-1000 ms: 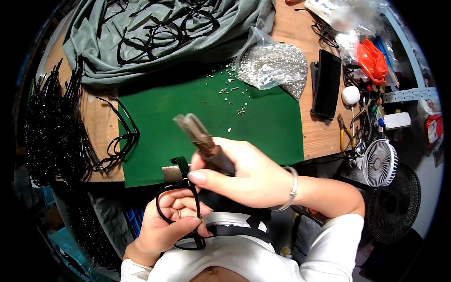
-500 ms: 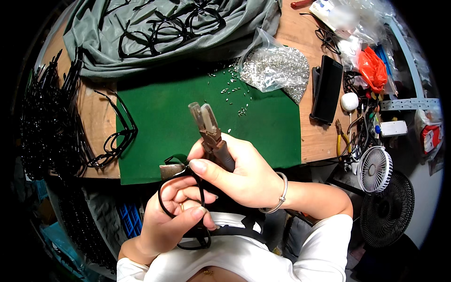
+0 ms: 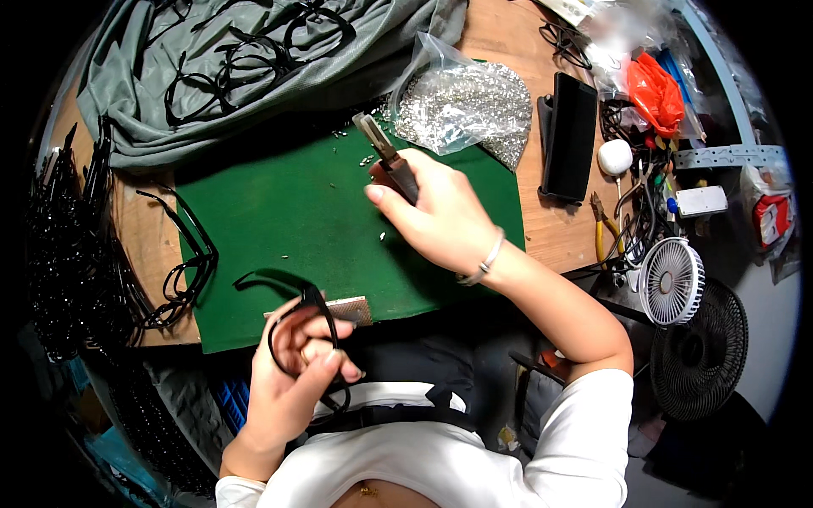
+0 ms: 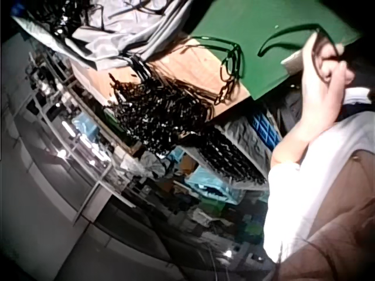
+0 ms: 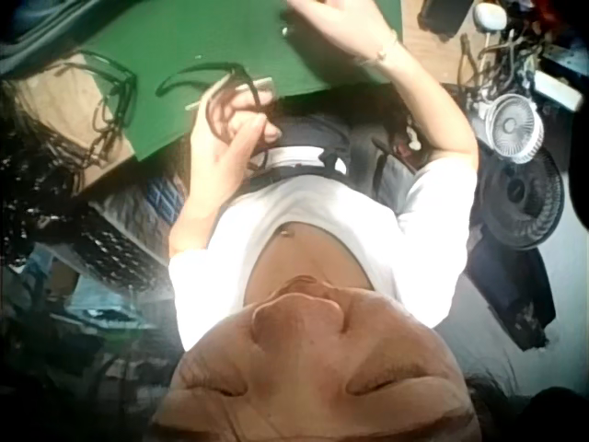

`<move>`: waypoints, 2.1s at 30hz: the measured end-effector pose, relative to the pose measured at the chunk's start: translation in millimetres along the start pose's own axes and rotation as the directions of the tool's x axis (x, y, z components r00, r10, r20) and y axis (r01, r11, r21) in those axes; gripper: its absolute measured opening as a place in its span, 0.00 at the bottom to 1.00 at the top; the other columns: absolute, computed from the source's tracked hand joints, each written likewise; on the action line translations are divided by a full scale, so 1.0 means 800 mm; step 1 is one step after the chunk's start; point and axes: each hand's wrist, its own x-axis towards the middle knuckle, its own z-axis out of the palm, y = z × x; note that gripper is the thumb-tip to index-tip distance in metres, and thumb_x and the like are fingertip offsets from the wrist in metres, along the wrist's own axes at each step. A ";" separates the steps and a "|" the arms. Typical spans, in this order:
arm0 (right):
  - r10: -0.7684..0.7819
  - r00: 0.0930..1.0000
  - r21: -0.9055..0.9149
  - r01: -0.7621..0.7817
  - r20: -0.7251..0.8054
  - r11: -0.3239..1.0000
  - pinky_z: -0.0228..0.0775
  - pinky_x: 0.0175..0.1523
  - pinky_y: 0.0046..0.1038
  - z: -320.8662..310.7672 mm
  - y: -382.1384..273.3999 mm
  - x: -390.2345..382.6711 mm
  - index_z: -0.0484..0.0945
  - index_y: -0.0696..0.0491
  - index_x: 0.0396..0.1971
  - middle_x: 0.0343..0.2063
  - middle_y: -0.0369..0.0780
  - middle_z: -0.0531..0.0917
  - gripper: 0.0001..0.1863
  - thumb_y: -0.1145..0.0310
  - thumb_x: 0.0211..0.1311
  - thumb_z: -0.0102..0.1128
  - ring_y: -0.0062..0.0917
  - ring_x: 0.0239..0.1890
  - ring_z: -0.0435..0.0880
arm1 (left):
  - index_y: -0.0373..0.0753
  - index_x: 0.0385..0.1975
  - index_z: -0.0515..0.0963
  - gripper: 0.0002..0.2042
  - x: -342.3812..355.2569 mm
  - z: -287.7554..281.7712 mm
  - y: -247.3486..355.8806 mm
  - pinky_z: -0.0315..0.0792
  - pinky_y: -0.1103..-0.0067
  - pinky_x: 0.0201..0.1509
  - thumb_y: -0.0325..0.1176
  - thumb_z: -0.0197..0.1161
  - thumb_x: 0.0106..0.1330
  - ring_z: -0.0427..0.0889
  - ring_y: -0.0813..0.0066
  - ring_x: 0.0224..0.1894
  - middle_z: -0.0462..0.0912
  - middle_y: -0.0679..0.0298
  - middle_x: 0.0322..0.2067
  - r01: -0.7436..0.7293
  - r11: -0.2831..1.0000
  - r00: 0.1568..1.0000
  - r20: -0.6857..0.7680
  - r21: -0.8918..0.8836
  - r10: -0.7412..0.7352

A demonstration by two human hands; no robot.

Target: The person repeatedly picks up black eyeglass frames from a cloth-lined bin and uses pliers to trim small protrusions from the temples and rims. After each trim, the frame is placed back into the bin. The process continues with multiple frames in a repetitive sequence.

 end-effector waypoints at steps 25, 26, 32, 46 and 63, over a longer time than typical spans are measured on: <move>-0.145 0.970 -0.545 0.229 0.194 0.806 0.65 0.37 0.34 0.027 0.027 -0.035 0.68 0.57 0.26 0.25 0.44 0.73 0.10 0.76 0.41 0.57 0.37 0.31 0.73 | 0.31 0.53 0.52 0.24 -0.011 -0.010 -0.038 0.72 0.84 0.37 0.15 0.49 0.57 0.78 0.75 0.34 0.71 0.48 0.43 -0.206 0.951 0.977 -0.015 0.231 0.215; -0.178 0.965 -0.556 0.258 0.195 0.790 0.65 0.36 0.34 0.027 0.027 -0.036 0.68 0.57 0.26 0.24 0.43 0.73 0.10 0.76 0.41 0.57 0.37 0.30 0.73 | 0.31 0.53 0.52 0.23 -0.010 -0.010 -0.039 0.72 0.84 0.37 0.15 0.49 0.57 0.78 0.75 0.33 0.71 0.48 0.43 -0.207 0.948 0.976 -0.014 0.240 0.217; -0.059 0.973 -0.211 0.107 0.223 0.972 0.65 0.36 0.33 0.023 -0.001 -0.048 0.69 0.58 0.28 0.26 0.44 0.73 0.09 0.77 0.43 0.55 0.38 0.32 0.74 | 0.35 0.53 0.51 0.24 -0.010 -0.006 -0.034 0.72 0.81 0.39 0.14 0.47 0.56 0.78 0.72 0.33 0.70 0.49 0.42 -0.208 0.949 0.974 -0.039 0.238 0.223; 0.239 0.941 0.662 -0.339 0.240 0.668 0.62 0.24 0.14 0.072 -0.050 -0.085 0.66 0.56 0.31 0.19 0.30 0.70 0.08 0.69 0.58 0.52 0.09 0.19 0.66 | 0.32 0.53 0.48 0.25 -0.007 0.007 -0.043 0.72 0.81 0.40 0.14 0.46 0.56 0.76 0.72 0.36 0.68 0.48 0.42 -0.265 0.925 0.956 -0.051 0.272 0.289; 0.111 0.727 0.663 -0.669 0.677 0.335 0.57 0.24 0.13 0.042 -0.075 -0.071 0.65 0.53 0.29 0.19 0.29 0.67 0.10 0.63 0.57 0.53 0.10 0.20 0.65 | 0.34 0.54 0.49 0.25 -0.034 -0.004 0.002 0.73 0.79 0.38 0.15 0.48 0.56 0.77 0.71 0.33 0.70 0.50 0.41 -0.073 0.990 0.993 0.087 -0.119 0.084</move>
